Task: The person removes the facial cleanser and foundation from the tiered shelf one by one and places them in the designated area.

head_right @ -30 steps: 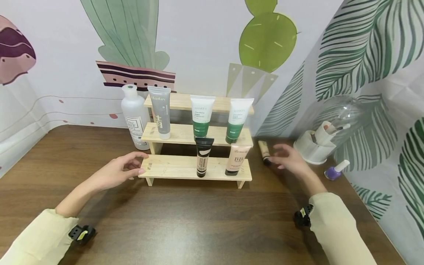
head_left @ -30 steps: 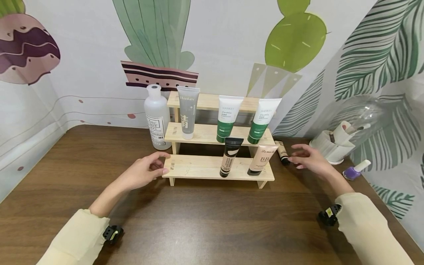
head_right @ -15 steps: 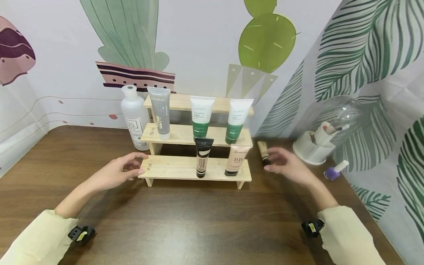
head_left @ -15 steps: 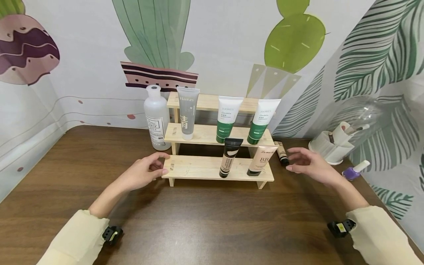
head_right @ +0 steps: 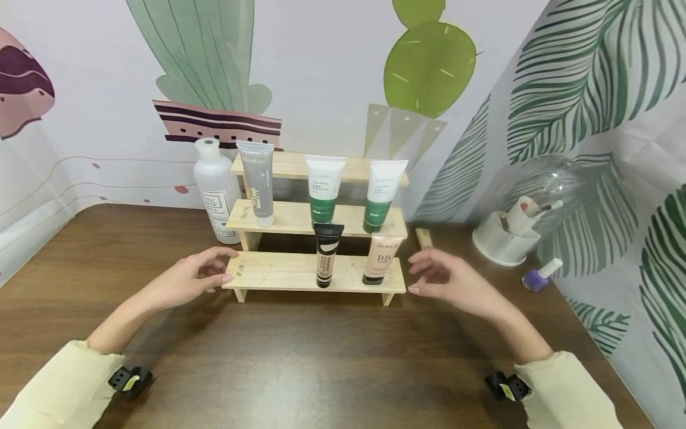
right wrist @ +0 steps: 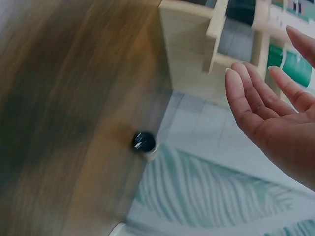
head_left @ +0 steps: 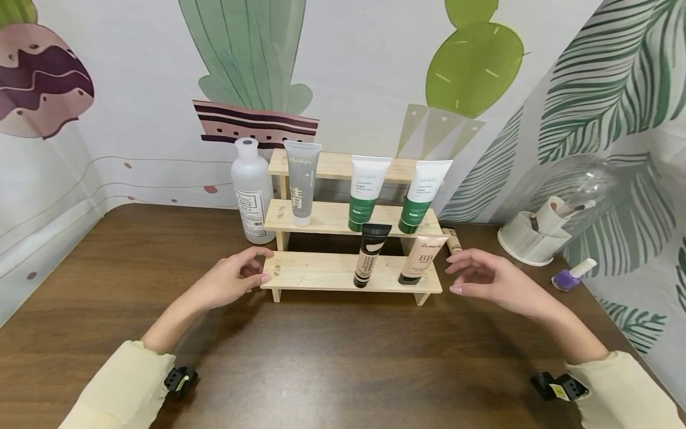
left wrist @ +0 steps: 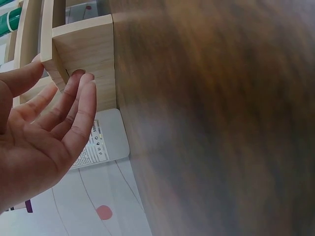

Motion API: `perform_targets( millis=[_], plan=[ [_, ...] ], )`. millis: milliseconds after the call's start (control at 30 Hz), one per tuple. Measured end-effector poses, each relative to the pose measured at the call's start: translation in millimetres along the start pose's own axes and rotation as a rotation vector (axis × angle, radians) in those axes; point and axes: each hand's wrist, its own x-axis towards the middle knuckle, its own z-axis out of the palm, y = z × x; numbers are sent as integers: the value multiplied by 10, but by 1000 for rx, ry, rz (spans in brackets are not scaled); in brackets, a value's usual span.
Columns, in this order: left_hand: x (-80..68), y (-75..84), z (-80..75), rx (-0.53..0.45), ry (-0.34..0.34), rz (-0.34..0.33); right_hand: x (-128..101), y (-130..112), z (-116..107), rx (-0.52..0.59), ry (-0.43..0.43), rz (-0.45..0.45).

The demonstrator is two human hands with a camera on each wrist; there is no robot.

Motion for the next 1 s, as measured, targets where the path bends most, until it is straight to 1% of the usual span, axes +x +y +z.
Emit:
perform_targets(
  millis=[100, 267, 500, 633, 833, 1000],
  plan=[
    [-3, 6, -1, 2, 0, -4, 6, -98, 52, 48, -21, -32],
    [1, 12, -2, 5, 1, -3, 31, -218, 150, 121, -68, -111],
    [3, 8, -5, 6, -4, -6, 106, -333, 333, 152, -98, -177],
    [4, 1, -8, 7, -1, -6, 169, -401, 444, 176, -89, -168],
    [6, -3, -8, 6, -4, -7, 254, -510, 600, 137, -48, -111],
    [6, -7, -10, 13, -3, -3, 337, -581, 703, 167, -16, -102]
  ],
)
